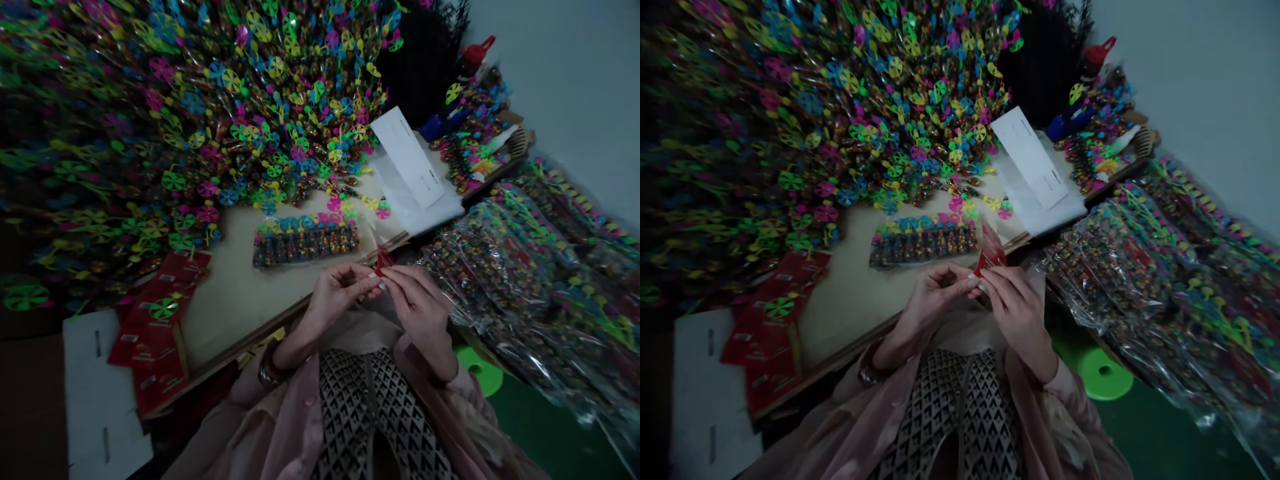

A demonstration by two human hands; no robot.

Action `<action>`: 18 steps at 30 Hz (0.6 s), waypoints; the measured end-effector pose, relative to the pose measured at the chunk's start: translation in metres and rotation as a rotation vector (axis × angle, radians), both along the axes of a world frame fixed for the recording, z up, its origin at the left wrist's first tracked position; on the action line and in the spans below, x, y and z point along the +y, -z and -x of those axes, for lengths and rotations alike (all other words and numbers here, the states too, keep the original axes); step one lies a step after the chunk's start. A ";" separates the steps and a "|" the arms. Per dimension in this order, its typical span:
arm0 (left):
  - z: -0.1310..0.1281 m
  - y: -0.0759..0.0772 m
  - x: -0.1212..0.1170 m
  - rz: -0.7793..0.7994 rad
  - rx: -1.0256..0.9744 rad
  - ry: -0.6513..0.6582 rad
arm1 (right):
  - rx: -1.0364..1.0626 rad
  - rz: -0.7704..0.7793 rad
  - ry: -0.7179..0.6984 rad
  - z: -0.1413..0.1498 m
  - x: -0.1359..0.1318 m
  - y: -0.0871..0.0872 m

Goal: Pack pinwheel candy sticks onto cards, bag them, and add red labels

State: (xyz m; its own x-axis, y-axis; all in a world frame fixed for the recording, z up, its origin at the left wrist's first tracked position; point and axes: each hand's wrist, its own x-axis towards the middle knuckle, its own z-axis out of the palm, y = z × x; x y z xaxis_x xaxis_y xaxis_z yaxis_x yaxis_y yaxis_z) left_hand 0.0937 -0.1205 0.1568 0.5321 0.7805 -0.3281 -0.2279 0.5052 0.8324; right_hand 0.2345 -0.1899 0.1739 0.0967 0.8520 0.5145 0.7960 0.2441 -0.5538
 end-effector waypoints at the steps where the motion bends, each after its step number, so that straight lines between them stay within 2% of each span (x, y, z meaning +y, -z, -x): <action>1: -0.003 -0.002 -0.001 -0.011 -0.003 -0.013 | -0.004 -0.010 0.004 0.000 0.000 0.000; 4: -0.008 -0.004 -0.005 -0.072 -0.001 0.002 | 0.012 -0.011 -0.008 -0.007 0.002 -0.003; 6: -0.009 -0.001 -0.007 -0.168 0.010 0.010 | 0.026 0.002 -0.021 -0.011 0.002 -0.006; 13: -0.008 0.012 -0.007 -0.777 0.108 -0.007 | -0.031 0.094 -0.039 -0.012 -0.005 -0.015; 15: -0.007 0.014 -0.006 -0.840 0.107 0.010 | 0.002 0.114 -0.028 -0.013 -0.004 -0.014; 18: -0.007 0.017 -0.005 -0.815 0.111 0.011 | 0.134 0.157 -0.001 -0.016 -0.002 -0.010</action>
